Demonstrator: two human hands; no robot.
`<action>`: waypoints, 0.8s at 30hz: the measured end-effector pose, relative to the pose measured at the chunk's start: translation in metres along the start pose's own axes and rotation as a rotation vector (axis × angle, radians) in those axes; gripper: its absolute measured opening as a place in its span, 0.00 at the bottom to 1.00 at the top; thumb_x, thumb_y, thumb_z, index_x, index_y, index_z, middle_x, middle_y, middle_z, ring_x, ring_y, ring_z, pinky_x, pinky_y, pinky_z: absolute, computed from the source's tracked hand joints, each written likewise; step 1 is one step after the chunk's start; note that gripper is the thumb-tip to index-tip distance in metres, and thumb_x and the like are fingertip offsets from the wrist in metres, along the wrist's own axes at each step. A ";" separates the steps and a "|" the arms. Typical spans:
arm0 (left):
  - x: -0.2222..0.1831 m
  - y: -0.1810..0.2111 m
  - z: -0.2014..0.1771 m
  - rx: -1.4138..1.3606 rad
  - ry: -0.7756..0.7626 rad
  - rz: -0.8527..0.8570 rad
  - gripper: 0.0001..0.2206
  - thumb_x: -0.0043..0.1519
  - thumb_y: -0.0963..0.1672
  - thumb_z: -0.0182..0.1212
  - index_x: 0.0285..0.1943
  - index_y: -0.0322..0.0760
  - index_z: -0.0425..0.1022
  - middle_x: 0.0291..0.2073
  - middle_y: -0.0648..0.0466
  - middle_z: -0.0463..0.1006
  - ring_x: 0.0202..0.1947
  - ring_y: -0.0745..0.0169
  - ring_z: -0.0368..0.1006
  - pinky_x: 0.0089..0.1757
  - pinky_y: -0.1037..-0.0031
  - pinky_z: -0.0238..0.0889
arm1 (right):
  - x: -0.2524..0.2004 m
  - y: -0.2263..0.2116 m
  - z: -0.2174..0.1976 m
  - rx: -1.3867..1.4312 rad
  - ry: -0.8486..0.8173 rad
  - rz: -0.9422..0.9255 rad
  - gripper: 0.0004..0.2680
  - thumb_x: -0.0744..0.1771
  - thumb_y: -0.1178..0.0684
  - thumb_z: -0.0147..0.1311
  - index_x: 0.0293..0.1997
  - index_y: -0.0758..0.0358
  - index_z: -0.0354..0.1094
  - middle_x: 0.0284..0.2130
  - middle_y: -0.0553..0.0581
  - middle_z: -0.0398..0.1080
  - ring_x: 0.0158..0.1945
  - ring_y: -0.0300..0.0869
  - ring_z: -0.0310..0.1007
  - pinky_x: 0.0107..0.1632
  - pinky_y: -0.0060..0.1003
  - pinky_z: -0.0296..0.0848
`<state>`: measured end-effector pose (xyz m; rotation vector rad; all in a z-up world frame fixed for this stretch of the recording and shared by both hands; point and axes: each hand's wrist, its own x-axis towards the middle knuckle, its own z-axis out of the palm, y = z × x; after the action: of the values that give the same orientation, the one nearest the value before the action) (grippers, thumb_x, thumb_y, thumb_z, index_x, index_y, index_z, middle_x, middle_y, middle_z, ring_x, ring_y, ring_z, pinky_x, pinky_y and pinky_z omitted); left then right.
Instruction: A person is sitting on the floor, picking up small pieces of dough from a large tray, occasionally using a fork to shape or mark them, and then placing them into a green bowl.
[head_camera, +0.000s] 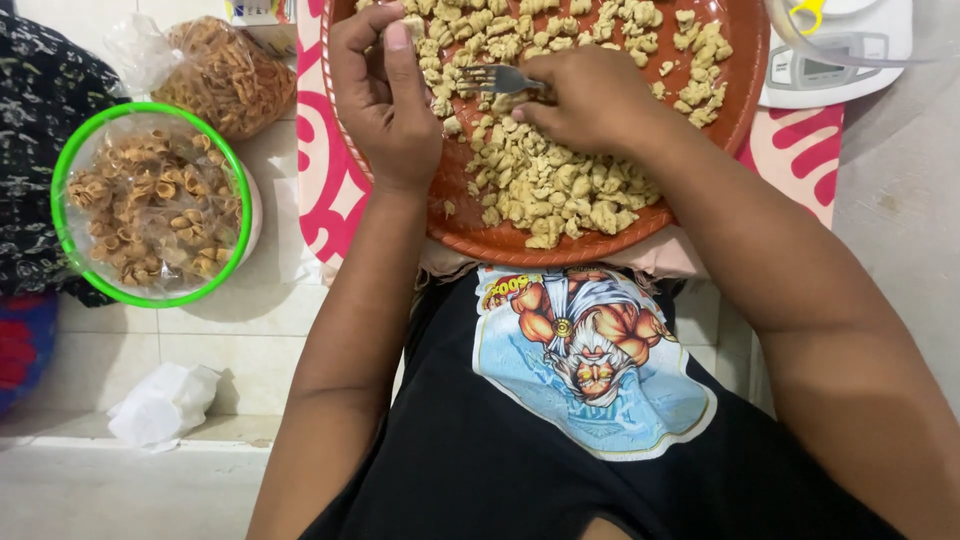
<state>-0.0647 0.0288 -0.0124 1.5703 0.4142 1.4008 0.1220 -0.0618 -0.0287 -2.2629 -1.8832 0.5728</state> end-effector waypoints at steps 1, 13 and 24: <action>0.001 0.000 0.000 -0.001 0.001 0.001 0.06 0.75 0.42 0.48 0.57 0.41 0.68 0.38 0.60 0.66 0.31 0.74 0.56 0.35 0.80 0.54 | -0.003 0.001 -0.003 -0.002 0.000 0.000 0.08 0.72 0.42 0.58 0.47 0.50 0.76 0.25 0.50 0.76 0.23 0.42 0.71 0.30 0.42 0.67; -0.020 -0.002 0.014 0.837 -0.738 0.143 0.04 0.64 0.43 0.62 0.43 0.39 0.77 0.37 0.56 0.81 0.32 0.55 0.77 0.40 0.64 0.69 | -0.088 0.018 -0.015 -0.191 0.029 -0.074 0.12 0.70 0.48 0.48 0.59 0.46 0.74 0.44 0.47 0.77 0.39 0.52 0.77 0.37 0.48 0.74; -0.028 0.004 0.031 0.679 -1.133 -0.128 0.10 0.68 0.42 0.50 0.54 0.30 0.66 0.67 0.40 0.70 0.53 0.40 0.77 0.45 0.55 0.72 | -0.084 0.053 -0.009 -0.178 0.406 0.059 0.14 0.70 0.59 0.50 0.63 0.63 0.74 0.58 0.62 0.69 0.50 0.55 0.72 0.45 0.47 0.72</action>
<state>-0.0461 -0.0078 -0.0223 2.5220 0.2686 0.0845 0.1622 -0.1528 -0.0223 -2.3242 -1.7242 -0.0550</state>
